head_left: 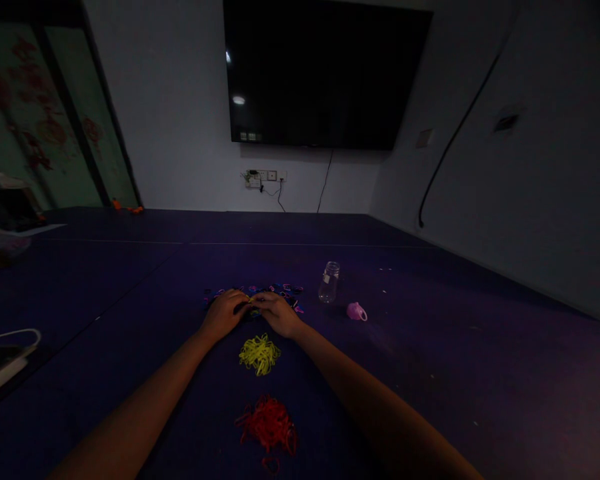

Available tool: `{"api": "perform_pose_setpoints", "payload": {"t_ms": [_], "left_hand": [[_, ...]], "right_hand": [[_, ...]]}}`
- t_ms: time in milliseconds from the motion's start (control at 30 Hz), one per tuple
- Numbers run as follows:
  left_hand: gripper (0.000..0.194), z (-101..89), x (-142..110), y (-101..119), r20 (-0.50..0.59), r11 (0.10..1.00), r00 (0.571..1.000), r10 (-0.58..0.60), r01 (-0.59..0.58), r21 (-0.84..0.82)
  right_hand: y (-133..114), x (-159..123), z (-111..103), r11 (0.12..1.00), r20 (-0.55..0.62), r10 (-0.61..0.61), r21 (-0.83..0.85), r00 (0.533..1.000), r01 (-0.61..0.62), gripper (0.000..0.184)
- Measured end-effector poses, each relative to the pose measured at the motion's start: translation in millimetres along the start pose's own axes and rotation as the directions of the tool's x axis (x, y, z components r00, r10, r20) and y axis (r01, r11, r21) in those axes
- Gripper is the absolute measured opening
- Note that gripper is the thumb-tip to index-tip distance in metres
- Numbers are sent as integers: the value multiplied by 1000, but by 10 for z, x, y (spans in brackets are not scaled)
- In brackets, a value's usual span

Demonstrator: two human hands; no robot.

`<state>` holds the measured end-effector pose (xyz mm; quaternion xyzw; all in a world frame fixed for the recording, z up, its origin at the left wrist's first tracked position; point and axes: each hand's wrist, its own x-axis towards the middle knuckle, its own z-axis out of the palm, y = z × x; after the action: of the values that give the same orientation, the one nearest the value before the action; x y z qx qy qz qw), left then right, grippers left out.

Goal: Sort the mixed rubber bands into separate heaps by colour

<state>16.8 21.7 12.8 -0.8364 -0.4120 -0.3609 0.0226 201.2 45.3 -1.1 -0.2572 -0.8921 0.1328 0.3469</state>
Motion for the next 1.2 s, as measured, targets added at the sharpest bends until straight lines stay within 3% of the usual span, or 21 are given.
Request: {"api": "perform_pose_setpoints", "payload": {"t_ms": [267, 700, 1200], "left_hand": [[11, 23, -4, -42, -16, 1000, 1000, 6, -6, 2], [8, 29, -12, -51, -47, 1000, 999, -21, 22, 19], [10, 39, -19, -75, -89, 998, 995, -33, 38, 48]], "right_hand": [[17, 2, 33, 997, -57, -36, 72, 998, 40, 37], [24, -6, 31, 990, -83, 61, 136, 995, -50, 39], [138, -2, 60, 941, -247, 208, 314, 947, -125, 32]]}}
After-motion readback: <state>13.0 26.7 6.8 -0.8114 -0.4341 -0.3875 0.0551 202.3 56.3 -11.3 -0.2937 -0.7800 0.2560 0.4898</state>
